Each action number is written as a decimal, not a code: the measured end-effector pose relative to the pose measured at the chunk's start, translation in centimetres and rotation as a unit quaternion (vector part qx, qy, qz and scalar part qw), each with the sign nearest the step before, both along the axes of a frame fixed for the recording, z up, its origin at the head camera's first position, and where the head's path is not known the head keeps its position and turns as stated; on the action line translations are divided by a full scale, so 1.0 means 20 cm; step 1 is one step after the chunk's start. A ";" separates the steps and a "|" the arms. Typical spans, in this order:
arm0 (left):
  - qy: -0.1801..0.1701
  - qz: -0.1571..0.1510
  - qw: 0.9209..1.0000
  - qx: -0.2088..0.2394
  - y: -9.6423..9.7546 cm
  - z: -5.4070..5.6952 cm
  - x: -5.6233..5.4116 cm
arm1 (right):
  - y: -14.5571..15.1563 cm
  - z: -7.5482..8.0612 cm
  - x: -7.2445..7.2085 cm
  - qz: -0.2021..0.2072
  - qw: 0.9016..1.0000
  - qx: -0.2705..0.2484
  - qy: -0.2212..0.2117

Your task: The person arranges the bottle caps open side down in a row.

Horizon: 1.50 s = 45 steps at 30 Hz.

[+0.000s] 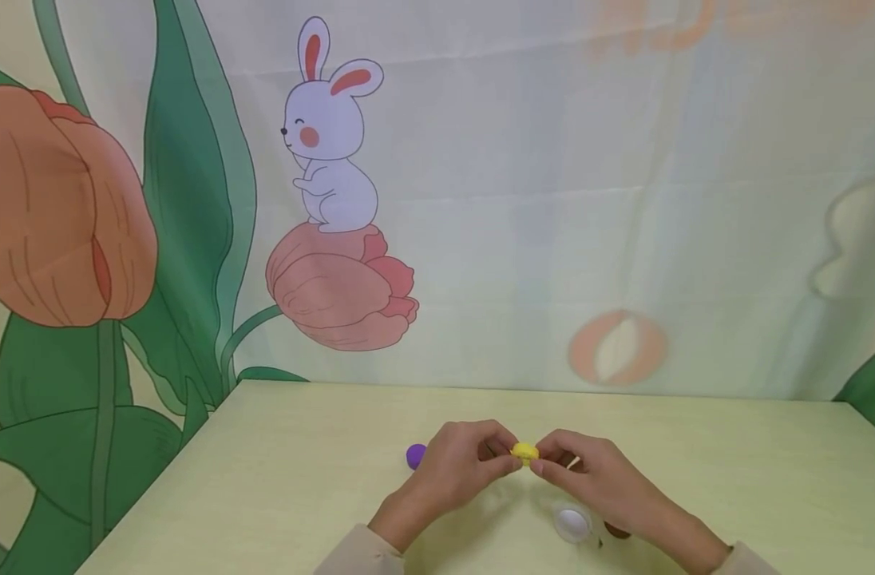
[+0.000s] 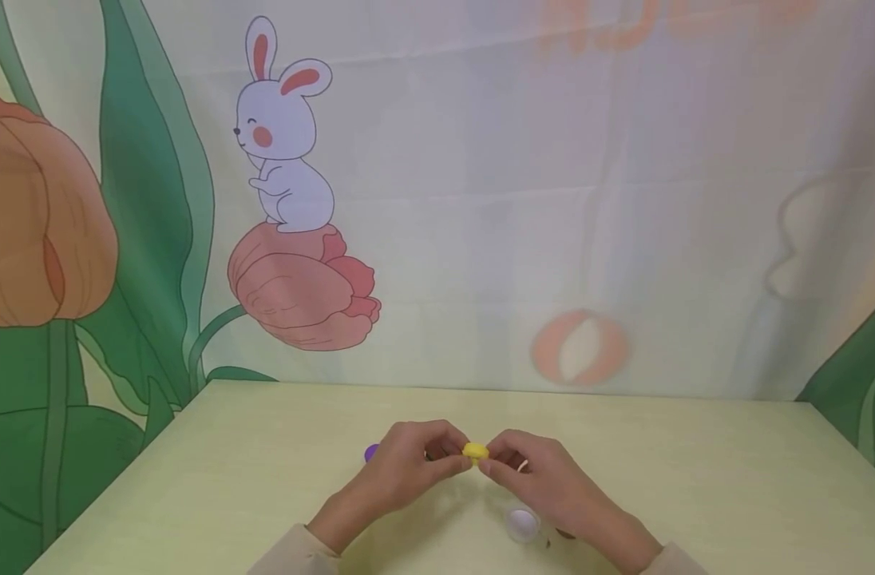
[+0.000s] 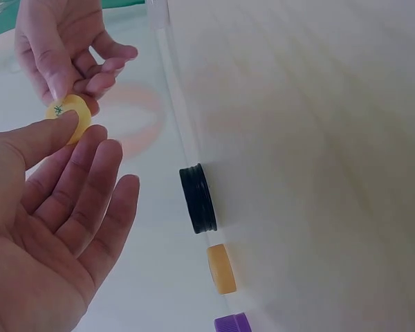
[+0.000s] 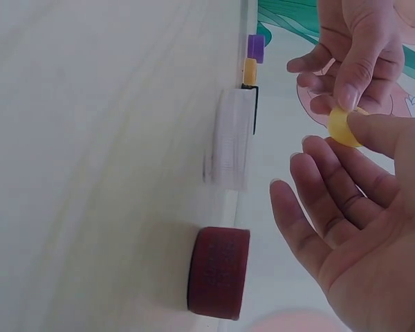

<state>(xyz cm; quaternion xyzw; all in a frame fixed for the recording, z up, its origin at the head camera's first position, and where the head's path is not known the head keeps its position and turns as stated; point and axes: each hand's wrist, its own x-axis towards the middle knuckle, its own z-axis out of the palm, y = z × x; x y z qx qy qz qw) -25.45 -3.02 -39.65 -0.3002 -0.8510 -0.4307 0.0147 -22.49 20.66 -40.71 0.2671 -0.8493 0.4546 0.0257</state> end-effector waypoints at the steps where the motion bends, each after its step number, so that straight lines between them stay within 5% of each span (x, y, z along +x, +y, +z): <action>1: -0.001 -0.001 1.000 0.001 0.00 0.00 0.00 | 0.00 0.00 0.00 0.001 1.000 0.000 0.002; 11: -0.010 -0.021 0.999 0.030 -0.01 0.00 0.01 | 0.00 0.00 0.00 0.001 1.000 -0.004 -0.019; 23: 0.019 -0.034 0.999 0.036 -0.01 0.00 0.01 | 0.00 0.01 0.01 0.002 0.998 -0.001 -0.059; 45: 0.006 -0.028 0.999 0.019 0.00 0.00 0.02 | -0.01 -0.01 0.02 0.000 1.000 -0.010 0.029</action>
